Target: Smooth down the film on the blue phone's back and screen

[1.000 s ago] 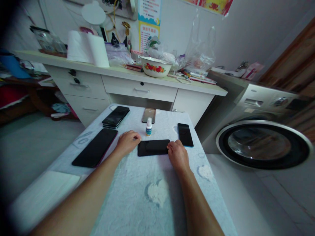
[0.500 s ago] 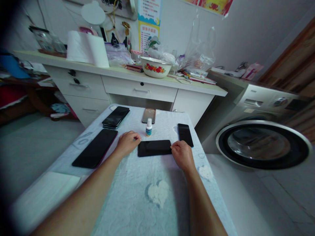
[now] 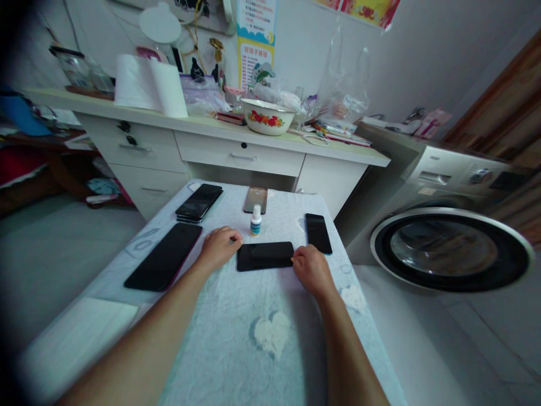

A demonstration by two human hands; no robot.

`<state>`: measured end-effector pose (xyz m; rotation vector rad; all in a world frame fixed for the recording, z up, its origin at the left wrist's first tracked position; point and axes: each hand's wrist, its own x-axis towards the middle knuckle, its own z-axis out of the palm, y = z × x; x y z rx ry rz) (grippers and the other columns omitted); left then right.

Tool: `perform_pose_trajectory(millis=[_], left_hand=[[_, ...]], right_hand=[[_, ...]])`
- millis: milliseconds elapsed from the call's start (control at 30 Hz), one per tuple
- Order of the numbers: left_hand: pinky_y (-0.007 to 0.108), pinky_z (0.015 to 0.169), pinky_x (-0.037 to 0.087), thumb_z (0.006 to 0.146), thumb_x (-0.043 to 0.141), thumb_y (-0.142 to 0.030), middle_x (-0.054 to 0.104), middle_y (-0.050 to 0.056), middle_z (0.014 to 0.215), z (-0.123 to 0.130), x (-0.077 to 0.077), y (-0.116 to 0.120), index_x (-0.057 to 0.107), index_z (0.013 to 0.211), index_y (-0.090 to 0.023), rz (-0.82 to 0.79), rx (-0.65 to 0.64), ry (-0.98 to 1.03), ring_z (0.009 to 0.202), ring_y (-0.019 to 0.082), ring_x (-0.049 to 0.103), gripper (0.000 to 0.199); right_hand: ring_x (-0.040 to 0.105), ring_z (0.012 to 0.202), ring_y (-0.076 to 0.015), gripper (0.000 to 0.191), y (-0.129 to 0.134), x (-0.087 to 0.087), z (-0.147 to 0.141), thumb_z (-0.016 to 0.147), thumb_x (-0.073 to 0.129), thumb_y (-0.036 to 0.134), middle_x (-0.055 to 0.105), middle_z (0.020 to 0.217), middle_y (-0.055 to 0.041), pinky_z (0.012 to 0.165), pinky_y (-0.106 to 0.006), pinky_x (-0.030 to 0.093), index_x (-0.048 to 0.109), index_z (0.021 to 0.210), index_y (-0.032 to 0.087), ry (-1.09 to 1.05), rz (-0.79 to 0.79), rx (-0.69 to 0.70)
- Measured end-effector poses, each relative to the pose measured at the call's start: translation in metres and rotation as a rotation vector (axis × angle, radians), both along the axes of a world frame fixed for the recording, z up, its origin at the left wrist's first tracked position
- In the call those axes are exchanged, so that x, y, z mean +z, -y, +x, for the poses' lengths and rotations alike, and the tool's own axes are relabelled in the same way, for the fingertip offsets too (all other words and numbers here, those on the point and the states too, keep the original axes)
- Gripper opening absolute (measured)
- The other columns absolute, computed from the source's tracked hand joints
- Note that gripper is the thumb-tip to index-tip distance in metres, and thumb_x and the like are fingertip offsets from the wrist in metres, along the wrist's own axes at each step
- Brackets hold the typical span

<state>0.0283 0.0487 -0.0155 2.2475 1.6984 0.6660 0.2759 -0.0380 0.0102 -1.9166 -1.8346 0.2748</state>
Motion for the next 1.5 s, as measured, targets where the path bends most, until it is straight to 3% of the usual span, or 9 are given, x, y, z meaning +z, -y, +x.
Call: perform_pose_trajectory(millis=[267, 633, 1100, 1500], left_hand=[[0.03, 0.079, 0.039, 0.08, 0.053, -0.027, 0.066, 0.001, 0.088, -0.001, -0.001, -0.001, 0.068, 0.076, -0.024, 0.013, -0.002, -0.012, 0.09, 0.02, 0.059, 0.016], [0.031, 0.078, 0.038, 0.08, 0.053, -0.026, 0.066, 0.001, 0.089, -0.001, 0.0, 0.0, 0.067, 0.076, -0.025, 0.004, -0.004, 0.009, 0.09, 0.02, 0.058, 0.015], [0.031, 0.076, 0.036, 0.08, 0.053, -0.025, 0.066, 0.001, 0.089, -0.001, 0.0, 0.001, 0.067, 0.076, -0.024, -0.023, -0.008, 0.017, 0.09, 0.02, 0.057, 0.014], [0.031, 0.074, 0.035, 0.08, 0.053, -0.024, 0.065, 0.0, 0.086, -0.001, 0.0, 0.001, 0.066, 0.076, -0.024, -0.022, -0.02, 0.027, 0.087, 0.019, 0.057, 0.014]], right_hand=[[0.054, 0.078, -0.0138, 0.015, -0.007, -0.006, -0.003, 0.083, 0.051, 0.02, 0.057, 0.081, -0.003, 0.072, -0.022, 0.036, 0.066, 0.08, 0.017, 0.092, 0.05, 0.017], [0.054, 0.077, -0.0136, 0.014, -0.026, 0.018, -0.008, 0.08, 0.054, 0.016, 0.059, 0.082, -0.0038, 0.069, -0.023, 0.033, 0.068, 0.079, 0.018, 0.242, -0.12, 0.05], [0.054, 0.079, -0.0148, 0.018, -0.035, -0.007, -0.02, 0.086, 0.05, 0.02, 0.055, 0.086, -0.0044, 0.068, -0.023, 0.035, 0.068, 0.086, 0.02, 0.177, 0.081, -0.115], [0.054, 0.081, -0.0146, 0.02, -0.035, -0.003, -0.034, 0.088, 0.048, 0.018, 0.056, 0.091, -0.005, 0.069, -0.023, 0.036, 0.068, 0.09, 0.02, 0.196, 0.04, -0.036]])
